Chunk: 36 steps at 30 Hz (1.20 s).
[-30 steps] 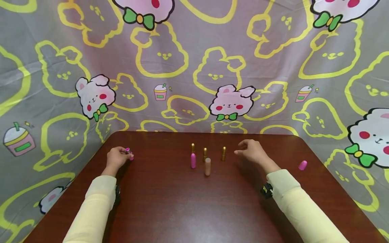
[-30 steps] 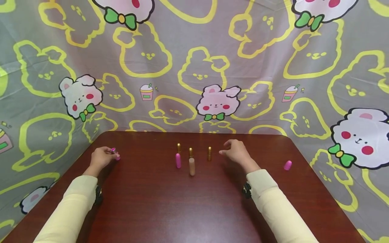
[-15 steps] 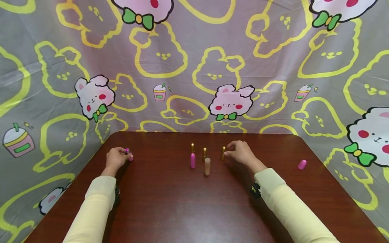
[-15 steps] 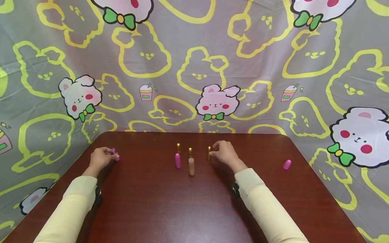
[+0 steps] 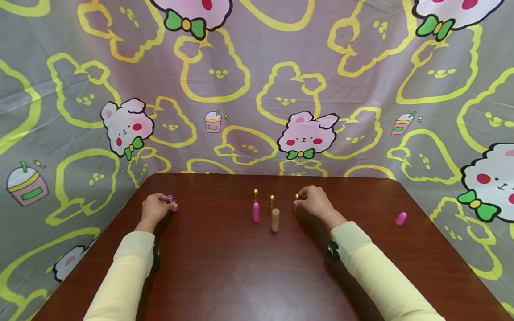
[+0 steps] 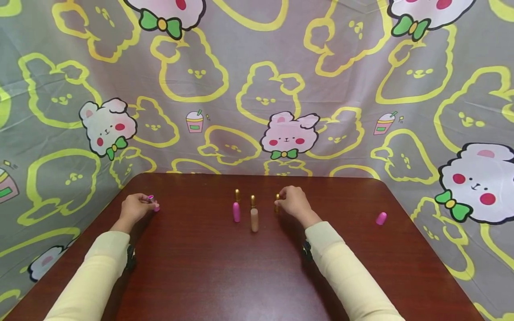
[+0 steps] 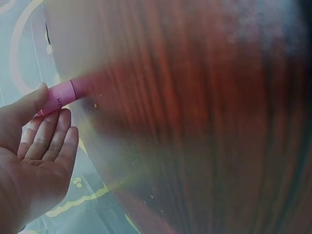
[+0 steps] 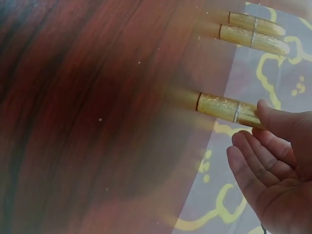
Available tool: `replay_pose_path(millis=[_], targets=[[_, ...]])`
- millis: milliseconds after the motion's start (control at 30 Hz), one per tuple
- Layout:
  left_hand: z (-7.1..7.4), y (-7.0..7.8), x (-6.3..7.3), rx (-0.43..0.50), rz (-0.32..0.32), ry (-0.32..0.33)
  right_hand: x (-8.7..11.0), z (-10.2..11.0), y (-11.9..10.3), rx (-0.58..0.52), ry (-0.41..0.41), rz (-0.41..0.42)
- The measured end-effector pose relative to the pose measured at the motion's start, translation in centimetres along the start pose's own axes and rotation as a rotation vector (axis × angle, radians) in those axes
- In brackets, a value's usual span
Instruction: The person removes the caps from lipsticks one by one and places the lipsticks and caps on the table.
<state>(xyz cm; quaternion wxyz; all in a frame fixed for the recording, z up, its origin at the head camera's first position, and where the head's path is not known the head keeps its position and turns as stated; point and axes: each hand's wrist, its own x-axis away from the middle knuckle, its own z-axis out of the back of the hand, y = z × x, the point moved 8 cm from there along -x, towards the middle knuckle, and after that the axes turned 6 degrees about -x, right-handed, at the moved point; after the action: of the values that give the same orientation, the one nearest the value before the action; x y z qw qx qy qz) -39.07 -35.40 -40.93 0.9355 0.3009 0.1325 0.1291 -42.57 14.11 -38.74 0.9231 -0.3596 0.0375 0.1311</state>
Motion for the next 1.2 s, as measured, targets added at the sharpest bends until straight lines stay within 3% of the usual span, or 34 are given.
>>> replay_pose_path(millis=[433,933,1200], targets=[[-0.4,-0.3,-0.2,-0.015,0.005,-0.027,0.4,0.3,0.6,-0.059,0.025,-0.010],[-0.3,-0.4,-0.1,0.001,0.005,-0.012,1.2,2.5,-0.1,-0.144,0.058,0.005],[-0.3,-0.2,0.0,0.013,-0.010,-0.014,1.7,3.5,0.1,-0.180,0.071,-0.030]])
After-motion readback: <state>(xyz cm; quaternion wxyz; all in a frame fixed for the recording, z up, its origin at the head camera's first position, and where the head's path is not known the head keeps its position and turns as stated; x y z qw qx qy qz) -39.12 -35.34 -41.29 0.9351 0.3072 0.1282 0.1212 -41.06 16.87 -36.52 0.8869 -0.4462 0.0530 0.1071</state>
